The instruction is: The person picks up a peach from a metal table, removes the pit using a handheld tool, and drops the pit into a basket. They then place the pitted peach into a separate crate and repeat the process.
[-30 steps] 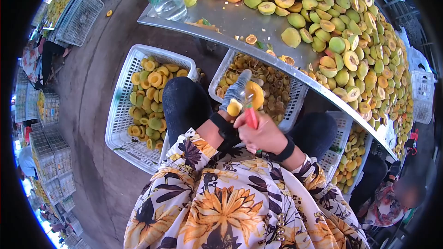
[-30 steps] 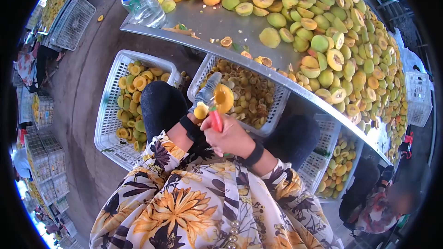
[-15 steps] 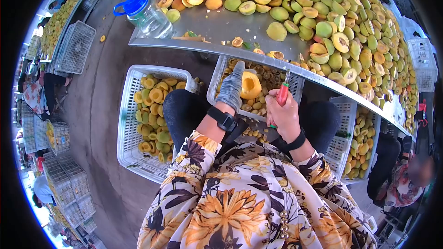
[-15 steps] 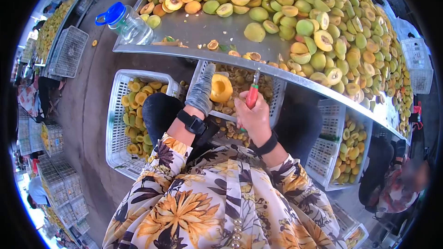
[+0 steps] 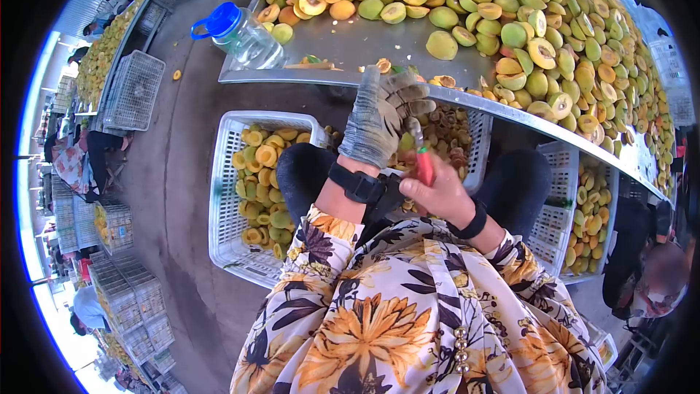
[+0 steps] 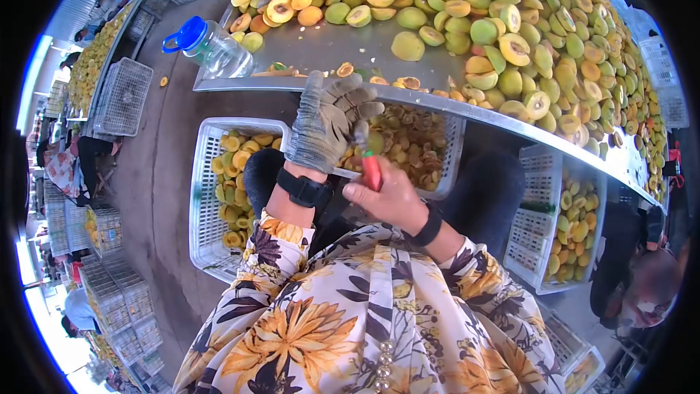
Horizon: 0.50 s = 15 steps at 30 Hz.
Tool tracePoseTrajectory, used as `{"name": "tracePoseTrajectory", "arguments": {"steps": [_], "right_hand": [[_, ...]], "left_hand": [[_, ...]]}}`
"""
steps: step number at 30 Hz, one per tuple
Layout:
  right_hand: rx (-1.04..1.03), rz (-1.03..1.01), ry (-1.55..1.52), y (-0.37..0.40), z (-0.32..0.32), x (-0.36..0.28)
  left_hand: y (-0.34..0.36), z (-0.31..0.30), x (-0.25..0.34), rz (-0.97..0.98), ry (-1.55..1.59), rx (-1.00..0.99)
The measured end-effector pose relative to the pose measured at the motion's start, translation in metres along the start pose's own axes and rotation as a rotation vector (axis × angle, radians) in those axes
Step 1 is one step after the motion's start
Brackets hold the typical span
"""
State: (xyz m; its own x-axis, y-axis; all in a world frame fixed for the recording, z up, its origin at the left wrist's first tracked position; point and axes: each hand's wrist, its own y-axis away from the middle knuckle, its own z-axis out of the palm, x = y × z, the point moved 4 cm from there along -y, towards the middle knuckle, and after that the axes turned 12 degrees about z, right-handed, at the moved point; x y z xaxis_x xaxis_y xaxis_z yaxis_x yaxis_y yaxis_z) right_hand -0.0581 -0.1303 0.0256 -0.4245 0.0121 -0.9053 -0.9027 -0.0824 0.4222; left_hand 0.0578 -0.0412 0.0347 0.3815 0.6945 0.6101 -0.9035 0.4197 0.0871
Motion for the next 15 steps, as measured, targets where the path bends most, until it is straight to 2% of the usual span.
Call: {"name": "tracePoseTrajectory", "arguments": {"steps": [1,3,4,6,10,12,14,15], "right_hand": [[-0.096,0.092,0.011,0.004,0.007,0.000],[-0.244,0.154,-0.115,0.007,0.020,0.000],[-0.243,0.150,-0.116,0.006,0.020,0.000],[-0.316,0.249,-0.363,0.004,0.023,0.006],[-0.336,0.247,-0.436,0.001,0.026,0.007],[-0.199,0.200,-0.316,0.003,0.023,0.001],[-0.178,0.198,-0.265,0.004,0.023,-0.003],[-0.153,0.195,-0.215,0.004,0.022,-0.005]], "left_hand": [[0.002,0.002,0.003,0.000,-0.006,0.000],[0.003,0.001,0.007,0.001,0.092,0.132],[0.002,-0.003,0.008,0.029,0.081,0.163],[0.000,-0.012,0.007,0.034,0.081,0.207],[0.000,-0.019,0.004,0.034,0.023,0.294],[0.001,-0.023,0.003,0.035,-0.012,0.330],[-0.001,-0.036,-0.003,0.001,-0.443,0.294],[-0.006,-0.052,-0.014,-0.001,-0.445,0.292]]}}
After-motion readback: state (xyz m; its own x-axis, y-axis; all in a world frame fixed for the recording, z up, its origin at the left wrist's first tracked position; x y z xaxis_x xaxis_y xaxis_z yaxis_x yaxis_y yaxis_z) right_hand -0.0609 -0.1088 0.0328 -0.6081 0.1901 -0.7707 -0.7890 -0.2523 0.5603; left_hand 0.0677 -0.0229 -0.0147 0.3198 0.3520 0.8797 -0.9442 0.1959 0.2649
